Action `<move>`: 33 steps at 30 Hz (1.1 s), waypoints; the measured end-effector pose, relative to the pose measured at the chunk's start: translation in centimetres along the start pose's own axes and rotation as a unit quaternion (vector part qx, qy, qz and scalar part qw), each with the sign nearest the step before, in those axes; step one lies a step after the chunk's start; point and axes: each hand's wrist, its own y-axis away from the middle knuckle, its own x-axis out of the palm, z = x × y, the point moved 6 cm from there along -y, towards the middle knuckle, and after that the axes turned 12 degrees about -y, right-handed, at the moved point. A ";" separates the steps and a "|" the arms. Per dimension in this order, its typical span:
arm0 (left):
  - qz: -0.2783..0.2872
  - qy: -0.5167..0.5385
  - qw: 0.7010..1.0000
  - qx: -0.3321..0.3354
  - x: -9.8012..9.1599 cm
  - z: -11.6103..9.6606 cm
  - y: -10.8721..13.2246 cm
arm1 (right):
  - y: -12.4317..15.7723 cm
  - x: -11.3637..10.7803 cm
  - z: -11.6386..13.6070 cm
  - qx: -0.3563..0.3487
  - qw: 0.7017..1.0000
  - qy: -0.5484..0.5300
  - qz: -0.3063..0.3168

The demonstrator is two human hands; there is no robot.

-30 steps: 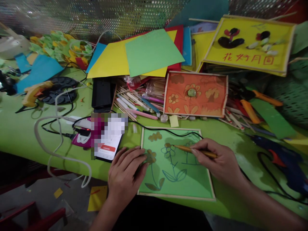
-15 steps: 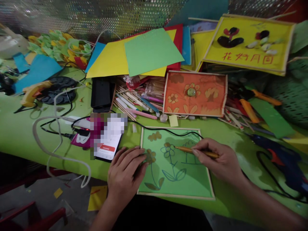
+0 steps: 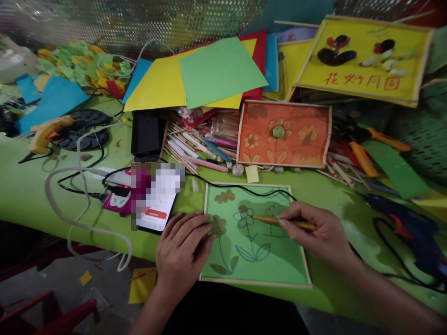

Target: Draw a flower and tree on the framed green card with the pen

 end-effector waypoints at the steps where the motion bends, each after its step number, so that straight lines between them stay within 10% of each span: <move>1: 0.001 0.000 1.000 0.000 0.0 0.0 0.0 | 0.0 0.0 0.0 -0.001 1.000 -0.001 -0.004; 33: -0.001 -0.004 1.000 0.003 0.0 0.0 -0.1 | -0.1 0.1 0.0 -0.002 1.000 -0.001 0.002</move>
